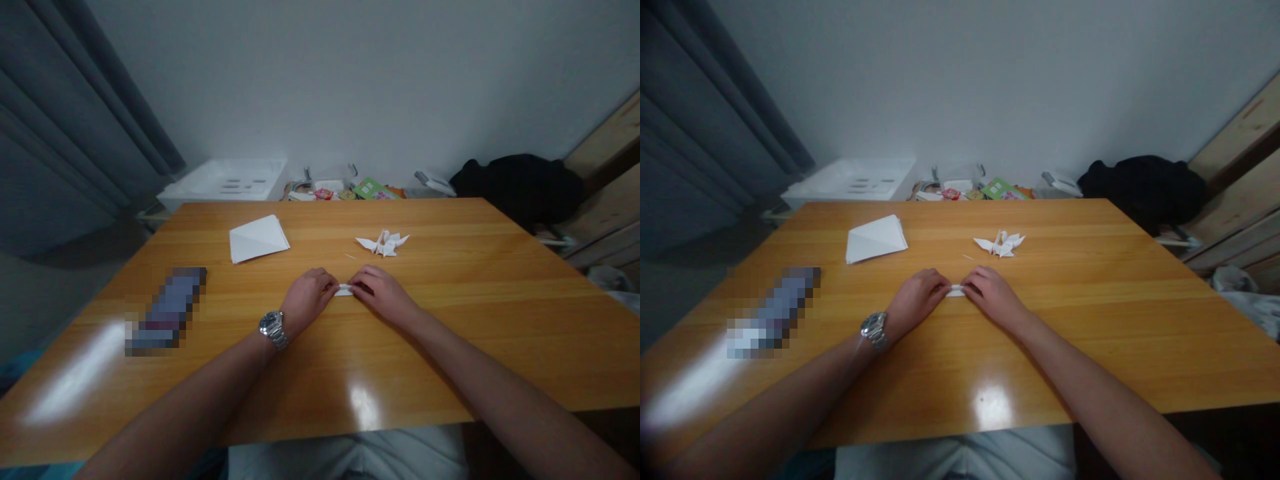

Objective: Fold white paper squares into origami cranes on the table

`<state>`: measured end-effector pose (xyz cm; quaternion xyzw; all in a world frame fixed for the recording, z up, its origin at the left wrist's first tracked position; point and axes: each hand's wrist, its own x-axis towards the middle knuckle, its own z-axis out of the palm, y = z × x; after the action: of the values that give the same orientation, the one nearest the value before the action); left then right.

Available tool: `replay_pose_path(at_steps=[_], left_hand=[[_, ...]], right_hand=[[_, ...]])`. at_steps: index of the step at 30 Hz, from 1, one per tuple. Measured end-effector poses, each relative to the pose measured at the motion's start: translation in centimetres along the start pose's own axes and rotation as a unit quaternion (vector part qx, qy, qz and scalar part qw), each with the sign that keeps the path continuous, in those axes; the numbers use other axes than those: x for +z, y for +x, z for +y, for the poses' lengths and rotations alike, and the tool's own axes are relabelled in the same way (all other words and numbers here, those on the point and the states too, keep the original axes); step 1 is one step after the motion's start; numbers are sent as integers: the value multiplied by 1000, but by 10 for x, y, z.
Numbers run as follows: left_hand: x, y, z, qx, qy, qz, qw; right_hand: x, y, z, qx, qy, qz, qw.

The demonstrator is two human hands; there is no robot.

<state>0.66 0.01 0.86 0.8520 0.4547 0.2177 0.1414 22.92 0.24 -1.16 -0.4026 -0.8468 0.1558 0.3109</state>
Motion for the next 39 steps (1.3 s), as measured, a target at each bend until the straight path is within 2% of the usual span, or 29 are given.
replay_pose_path(at_steps=[15, 22, 34, 39], left_hand=[[0, -3, -3, 12, -52, 10, 999], [-3, -1, -1, 0, -34, -11, 999], [-6, -1, -1, 4, -21, -21, 1000], [-7, -4, -2, 43, -14, -18, 999]], right_hand=[[-3, 1, -1, -1, -16, -12, 1000], [-11, 0, 0, 22, -4, -25, 999], [-9, -1, 0, 15, -26, -21, 999], [-11, -2, 0, 16, -25, -25, 999]])
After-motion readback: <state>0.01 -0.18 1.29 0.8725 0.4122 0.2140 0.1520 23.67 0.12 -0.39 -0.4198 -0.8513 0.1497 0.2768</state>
